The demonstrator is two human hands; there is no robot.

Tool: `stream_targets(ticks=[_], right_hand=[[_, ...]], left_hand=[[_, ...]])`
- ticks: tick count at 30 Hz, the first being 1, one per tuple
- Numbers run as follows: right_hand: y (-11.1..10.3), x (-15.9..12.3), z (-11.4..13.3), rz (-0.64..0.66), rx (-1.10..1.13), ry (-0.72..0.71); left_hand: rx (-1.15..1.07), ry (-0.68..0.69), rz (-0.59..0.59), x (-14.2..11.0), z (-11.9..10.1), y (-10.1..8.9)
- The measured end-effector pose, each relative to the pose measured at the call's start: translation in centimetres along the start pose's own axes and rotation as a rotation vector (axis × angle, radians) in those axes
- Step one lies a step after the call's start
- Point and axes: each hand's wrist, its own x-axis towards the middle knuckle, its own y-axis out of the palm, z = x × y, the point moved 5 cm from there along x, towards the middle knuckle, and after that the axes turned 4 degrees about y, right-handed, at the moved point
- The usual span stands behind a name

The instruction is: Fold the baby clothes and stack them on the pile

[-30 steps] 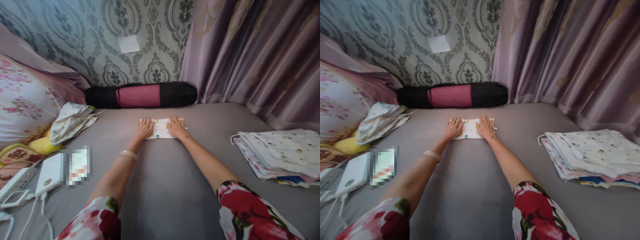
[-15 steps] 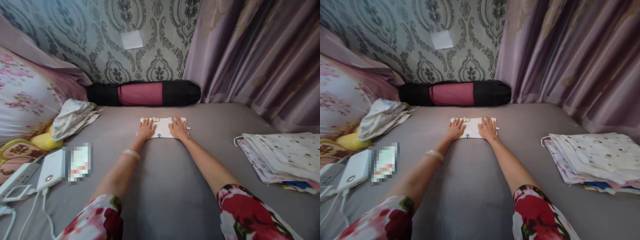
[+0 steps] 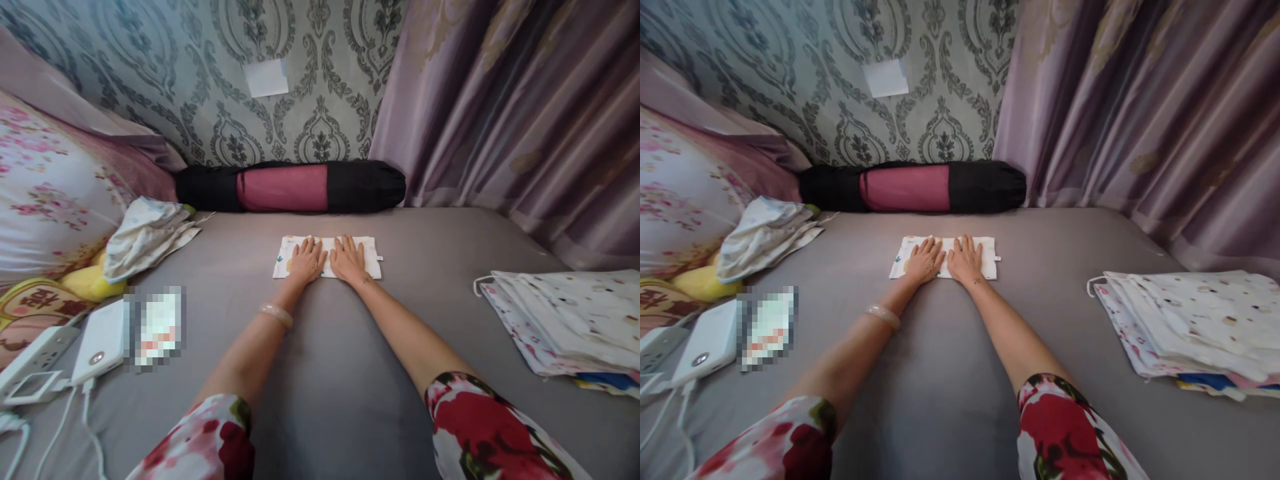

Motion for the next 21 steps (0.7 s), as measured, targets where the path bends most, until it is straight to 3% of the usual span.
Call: stream_targets(ticks=[5, 15, 18, 21], right_hand=[[0.2, -0.2, -0.1, -0.013, -0.007, 0.001], [-0.4, 0.1, 0.4, 0.069, -0.004, 0.019], [-0.5, 0.2, 1.4, 0.074, 0.011, -0.051], [-0.1, 0.2, 2.6, 0.069, 0.035, -0.133]], left_hand=[[-0.008, -0.018, -0.01, -0.2, 0.1, 0.5], [-0.013, 0.027, 0.025, 0.4, -0.6, -0.6], [-0.013, 0.049, -0.032, 0.5, -0.8, -1.1], [-0.033, -0.028, -0.062, 0.3, -0.2, -1.0]])
